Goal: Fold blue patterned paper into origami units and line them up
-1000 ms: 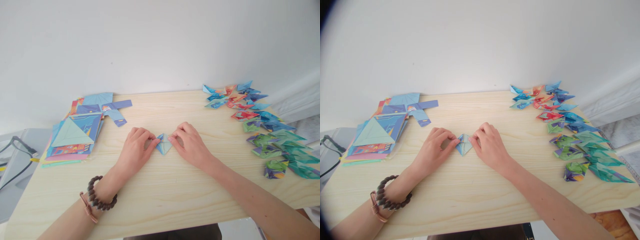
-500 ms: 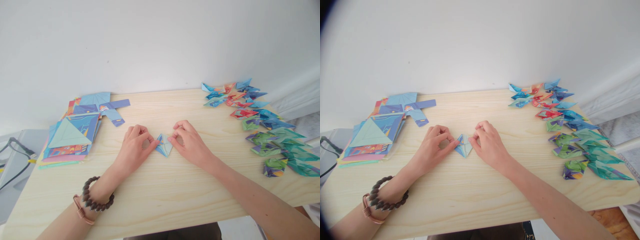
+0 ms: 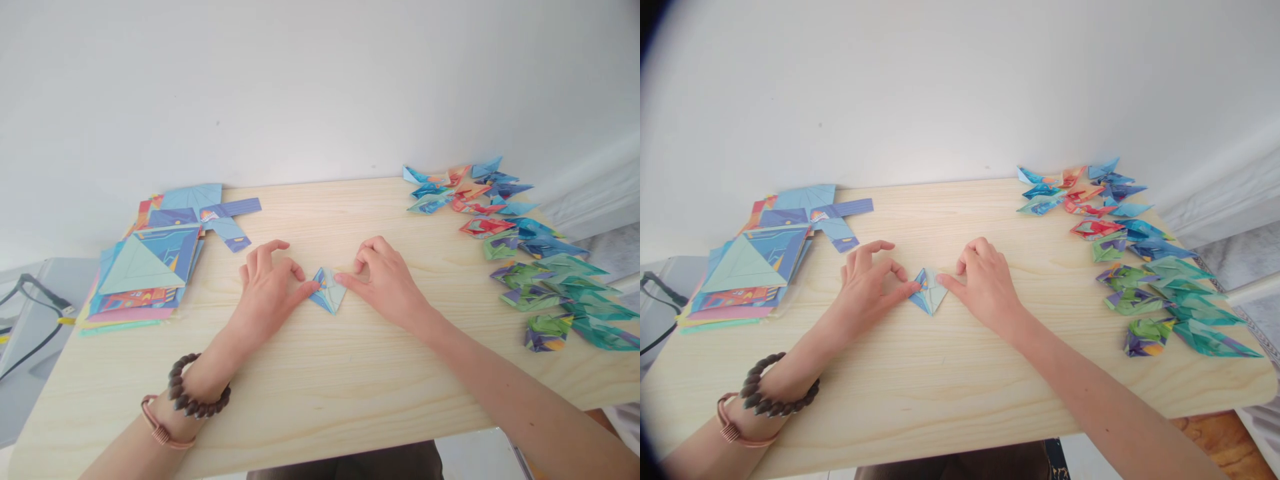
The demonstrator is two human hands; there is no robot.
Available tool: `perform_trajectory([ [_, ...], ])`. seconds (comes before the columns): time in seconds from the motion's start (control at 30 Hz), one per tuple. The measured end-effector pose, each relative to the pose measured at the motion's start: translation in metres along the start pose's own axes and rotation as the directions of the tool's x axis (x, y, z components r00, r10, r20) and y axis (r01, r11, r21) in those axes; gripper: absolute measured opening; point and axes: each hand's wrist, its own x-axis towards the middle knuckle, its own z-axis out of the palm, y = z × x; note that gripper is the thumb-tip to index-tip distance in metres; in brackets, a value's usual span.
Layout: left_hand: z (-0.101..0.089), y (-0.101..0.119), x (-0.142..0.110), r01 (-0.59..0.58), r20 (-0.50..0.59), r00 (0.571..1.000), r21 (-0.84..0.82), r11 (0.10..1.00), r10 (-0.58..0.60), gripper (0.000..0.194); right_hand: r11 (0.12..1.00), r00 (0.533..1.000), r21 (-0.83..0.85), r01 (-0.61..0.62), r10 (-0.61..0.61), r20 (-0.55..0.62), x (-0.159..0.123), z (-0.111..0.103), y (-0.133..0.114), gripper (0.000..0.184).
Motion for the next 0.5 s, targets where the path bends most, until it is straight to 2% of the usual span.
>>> perform_trajectory([
  [0.1,0.0,-0.0005,0.0006,-0.022,0.0,1.0,0.005,1.0,0.022,0.027,1.0,0.999,0.027,-0.012,0.011,0.033,0.0018,-0.001,0.003,0.026],
  [0.3,-0.0007,-0.0018,0.0025,-0.218,0.012,0.976,-0.011,0.976,0.218,0.023,0.997,0.991,0.078,-0.025,0.014,0.136,0.0062,-0.0057,0.0035,0.01],
  [0.5,0.0011,-0.0065,-0.0021,-0.25,0.005,0.968,0.06,0.966,0.25,0.027,0.995,0.992,0.096,-0.021,0.008,0.129,0.0068,-0.0064,0.0045,0.012],
])
